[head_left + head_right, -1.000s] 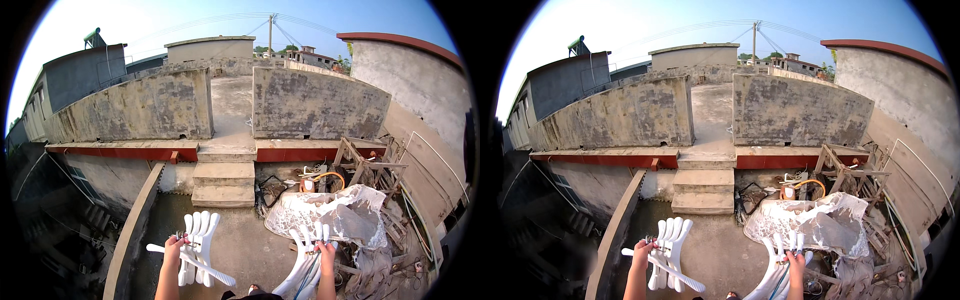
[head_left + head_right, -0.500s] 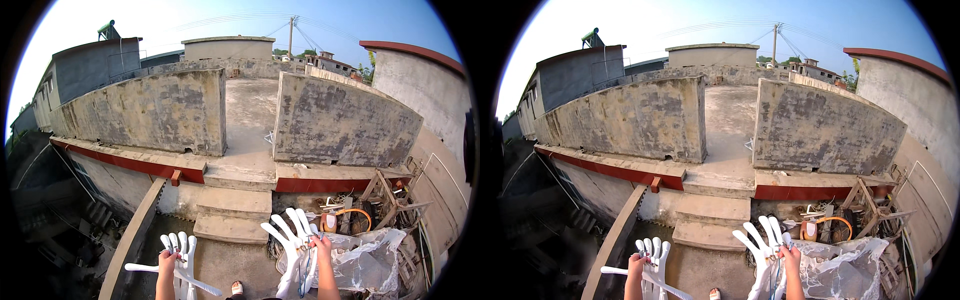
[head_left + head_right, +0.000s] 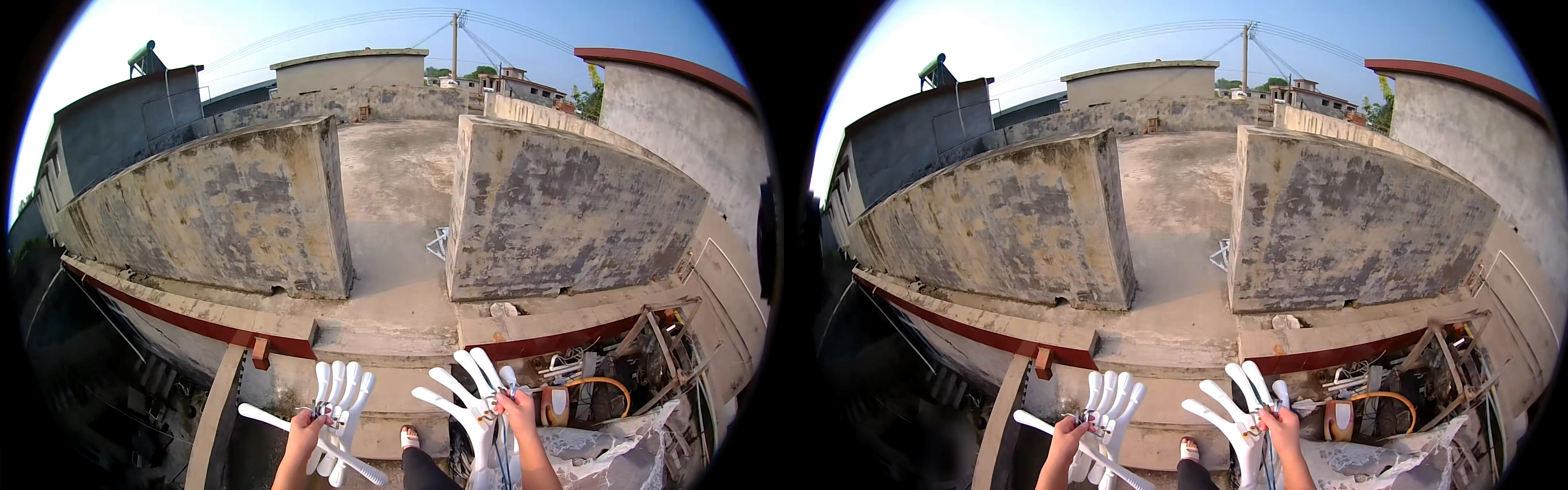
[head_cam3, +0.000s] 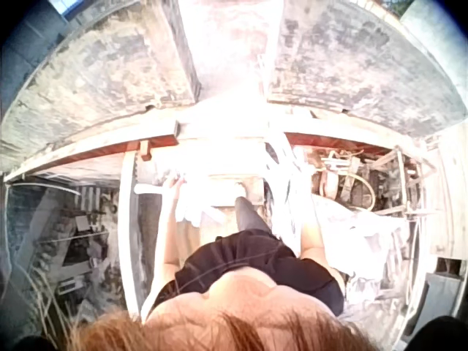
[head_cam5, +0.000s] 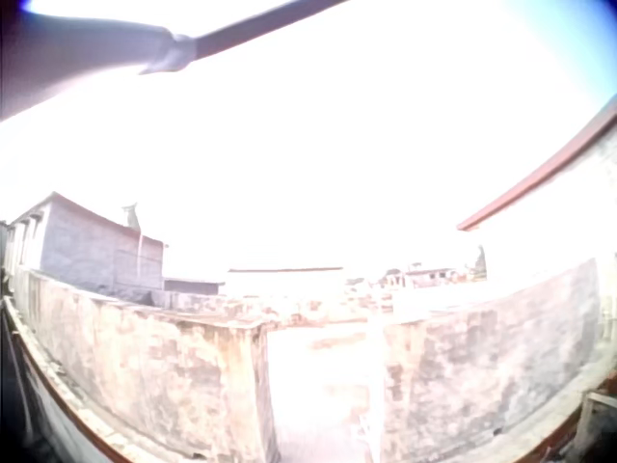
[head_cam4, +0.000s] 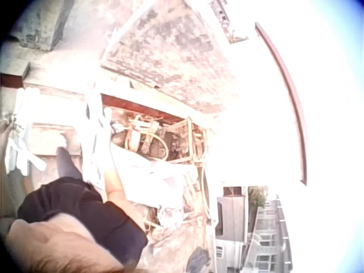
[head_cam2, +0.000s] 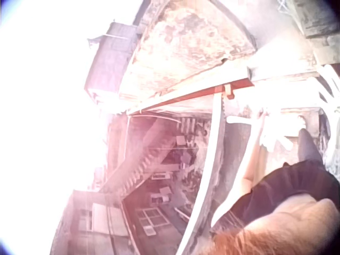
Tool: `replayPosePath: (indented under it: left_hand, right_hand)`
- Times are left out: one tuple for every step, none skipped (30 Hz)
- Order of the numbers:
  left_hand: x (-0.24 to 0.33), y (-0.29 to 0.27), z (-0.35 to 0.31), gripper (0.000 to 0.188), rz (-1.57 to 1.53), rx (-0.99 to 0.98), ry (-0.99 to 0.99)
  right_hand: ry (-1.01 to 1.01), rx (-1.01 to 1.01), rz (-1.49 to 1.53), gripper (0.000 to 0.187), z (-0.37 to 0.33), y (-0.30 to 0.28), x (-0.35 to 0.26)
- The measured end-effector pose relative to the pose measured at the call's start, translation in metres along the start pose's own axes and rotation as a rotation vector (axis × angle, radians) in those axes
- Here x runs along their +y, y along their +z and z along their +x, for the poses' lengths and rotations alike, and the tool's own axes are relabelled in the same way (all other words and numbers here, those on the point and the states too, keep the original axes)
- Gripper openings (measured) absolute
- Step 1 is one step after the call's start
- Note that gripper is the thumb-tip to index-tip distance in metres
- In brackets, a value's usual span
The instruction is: The person walks onto a rooftop terrace carrying a bundle of white plastic hangers. They hang the hangers on a clothesline strung across the roof. The person then picks up a dark-colored shirt from a basin, unfolds it, places it on a hanger, and hangs the shirt on the line.
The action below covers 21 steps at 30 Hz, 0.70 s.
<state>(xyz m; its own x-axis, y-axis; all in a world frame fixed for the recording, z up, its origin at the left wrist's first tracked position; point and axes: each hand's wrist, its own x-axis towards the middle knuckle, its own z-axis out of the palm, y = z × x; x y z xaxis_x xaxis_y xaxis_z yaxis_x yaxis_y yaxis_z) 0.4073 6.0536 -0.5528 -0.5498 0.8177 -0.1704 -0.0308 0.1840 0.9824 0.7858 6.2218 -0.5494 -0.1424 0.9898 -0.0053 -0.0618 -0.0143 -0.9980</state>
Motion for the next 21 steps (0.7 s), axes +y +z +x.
replayPosePath:
  left_hand:
    - [0.01, 0.013, 0.032, 0.01, 0.007, -0.027, -0.01]
    - [0.02, 0.026, 0.063, 0.01, 0.014, -0.053, -0.02]
    - [0.036, 0.035, 0.088, 0.012, 0.025, -0.076, -0.052]
    - [0.055, 0.047, 0.118, 0.013, 0.121, -0.097, -0.026]
    - [0.076, 0.058, 0.147, 0.013, 0.141, -0.115, -0.019]
    - [0.095, 0.067, 0.174, 0.014, 0.166, -0.129, -0.019]
    - [0.118, 0.078, 0.197, 0.014, 0.125, -0.138, 0.001]
    - [0.144, 0.087, 0.219, 0.013, 0.112, -0.141, 0.033]
    - [0.17, 0.097, 0.242, 0.012, 0.11, -0.15, 0.043]
    - [0.193, 0.105, 0.264, 0.011, 0.097, -0.154, 0.056]
    - [0.217, 0.111, 0.283, 0.011, 0.087, -0.162, 0.083]
    - [0.241, 0.117, 0.3, 0.011, 0.072, -0.17, 0.119]
    - [0.265, 0.122, 0.318, 0.011, 0.081, -0.181, 0.159]
    - [0.293, 0.129, 0.331, 0.011, 0.044, -0.194, 0.172]
    - [0.318, 0.136, 0.343, 0.012, 0.029, -0.218, 0.233]
    - [0.338, 0.138, 0.359, 0.012, 0.012, -0.234, 0.287]
    - [0.357, 0.14, 0.375, 0.013, 0.015, -0.249, 0.339]
    - [0.378, 0.142, 0.389, 0.014, 0.02, -0.258, 0.369]
    - [0.396, 0.143, 0.405, 0.014, 0.003, -0.274, 0.394]
    - [0.413, 0.144, 0.418, 0.014, -0.008, -0.294, 0.418]
    - [0.433, 0.149, 0.434, 0.012, -0.031, -0.318, 0.425]
  right_hand:
    - [0.027, -0.003, 0.015, 0.013, 0.033, 0.008, 0.006]
    - [0.063, -0.002, 0.005, 0.012, 0.065, 0.015, 0.013]
    - [0.101, -0.028, 0.049, 0.011, 0.094, 0.028, 0.014]
    - [0.139, -0.053, 0.094, 0.01, 0.124, 0.039, 0.013]
    - [0.138, -0.125, 0.062, 0.015, 0.153, 0.047, 0.01]
    - [0.119, -0.138, 0.042, 0.017, 0.181, 0.06, 0.006]
    - [0.106, -0.144, 0.006, 0.018, 0.204, 0.072, 0.002]
    - [0.092, -0.152, -0.028, 0.02, 0.227, 0.083, -0.002]
    - [0.042, -0.16, -0.107, 0.017, 0.253, 0.087, 0.003]
    - [0.091, -0.152, -0.063, 0.016, 0.272, 0.1, -0.023]
    - [0.104, -0.156, -0.031, 0.016, 0.29, 0.11, -0.035]
    - [0.109, -0.158, -0.001, 0.015, 0.309, 0.118, -0.047]
    - [0.118, -0.141, 0.029, 0.013, 0.327, 0.127, -0.061]
    - [0.115, -0.132, 0.057, 0.012, 0.344, 0.136, -0.076]
    - [0.105, -0.122, 0.093, 0.012, 0.361, 0.144, -0.09]
    - [0.101, -0.121, 0.124, 0.012, 0.379, 0.154, -0.098]
    - [0.071, -0.151, 0.108, 0.012, 0.4, 0.161, -0.099]
    - [0.065, -0.158, 0.13, 0.012, 0.418, 0.172, -0.103]
    - [0.06, -0.163, 0.152, 0.012, 0.434, 0.184, -0.109]
    - [0.057, -0.166, 0.179, 0.012, 0.447, 0.195, -0.113]
    - [0.072, -0.162, 0.172, 0.012, 0.461, 0.203, -0.117]
